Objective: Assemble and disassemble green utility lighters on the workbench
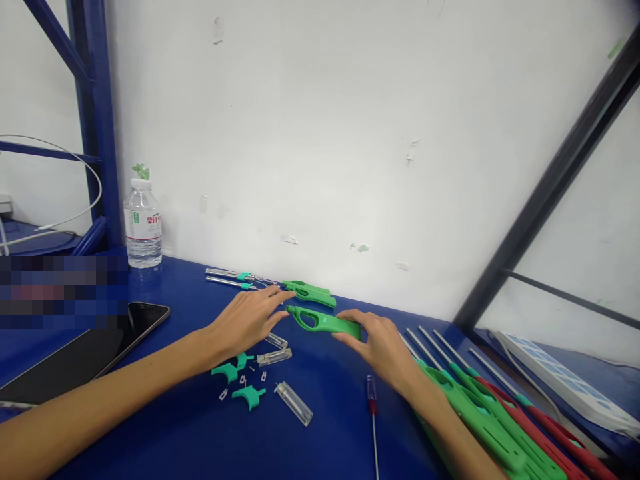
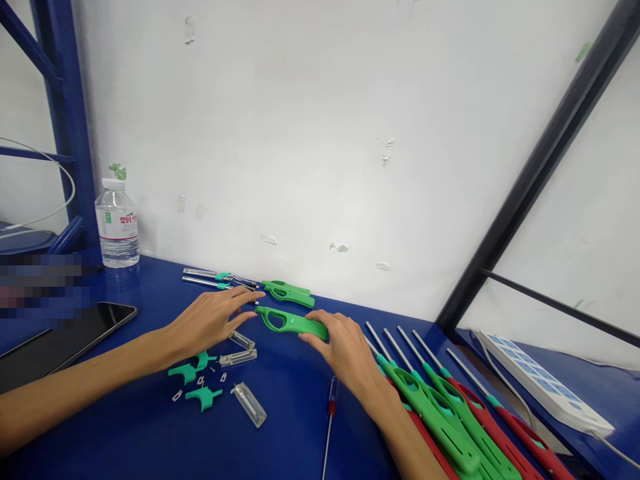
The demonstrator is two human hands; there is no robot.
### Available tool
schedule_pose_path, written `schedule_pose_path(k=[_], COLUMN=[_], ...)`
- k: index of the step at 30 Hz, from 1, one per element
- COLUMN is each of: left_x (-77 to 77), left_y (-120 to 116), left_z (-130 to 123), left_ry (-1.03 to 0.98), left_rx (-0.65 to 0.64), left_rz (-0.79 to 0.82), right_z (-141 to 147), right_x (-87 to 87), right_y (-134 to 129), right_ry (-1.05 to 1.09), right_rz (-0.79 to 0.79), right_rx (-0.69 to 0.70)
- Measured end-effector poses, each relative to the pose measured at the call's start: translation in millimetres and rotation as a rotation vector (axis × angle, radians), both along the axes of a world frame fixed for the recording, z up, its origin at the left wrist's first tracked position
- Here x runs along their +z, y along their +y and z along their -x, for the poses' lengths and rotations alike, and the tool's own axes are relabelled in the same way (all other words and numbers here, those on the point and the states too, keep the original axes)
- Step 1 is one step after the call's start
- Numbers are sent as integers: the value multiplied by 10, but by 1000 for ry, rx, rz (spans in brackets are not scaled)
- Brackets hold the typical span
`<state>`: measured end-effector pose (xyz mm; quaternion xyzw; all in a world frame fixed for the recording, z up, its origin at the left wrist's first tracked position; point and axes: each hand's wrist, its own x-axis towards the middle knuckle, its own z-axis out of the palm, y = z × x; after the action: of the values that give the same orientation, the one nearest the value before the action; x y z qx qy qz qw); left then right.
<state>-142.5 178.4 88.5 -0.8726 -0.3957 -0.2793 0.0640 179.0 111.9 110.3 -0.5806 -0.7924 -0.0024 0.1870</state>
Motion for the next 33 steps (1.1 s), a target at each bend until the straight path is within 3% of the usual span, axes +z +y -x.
schedule_pose_path(k=[5, 11, 15, 26, 30, 33], left_x=[77, 151, 173, 132, 109, 103], left_y=[-49, -59, -27, 44, 58, 30], left_z=[-31, -45, -18, 34, 47, 48], left_ry=[40, 64, 71, 79, 86, 68], left_rx=[114, 158, 174, 169, 148, 126], left_rz=[75, 101, 94, 21, 4, -9], right_z=[-33, -32, 19, 333, 244, -17], right_x=[-61, -175, -162, 109, 282, 435], right_y=[67, 135, 248, 739, 655, 404], right_ry=[-101, -157, -239, -406, -436, -480], right_rz=[87, 154, 174, 128, 106, 144], right_rx=[-79, -93, -107, -174, -284, -387])
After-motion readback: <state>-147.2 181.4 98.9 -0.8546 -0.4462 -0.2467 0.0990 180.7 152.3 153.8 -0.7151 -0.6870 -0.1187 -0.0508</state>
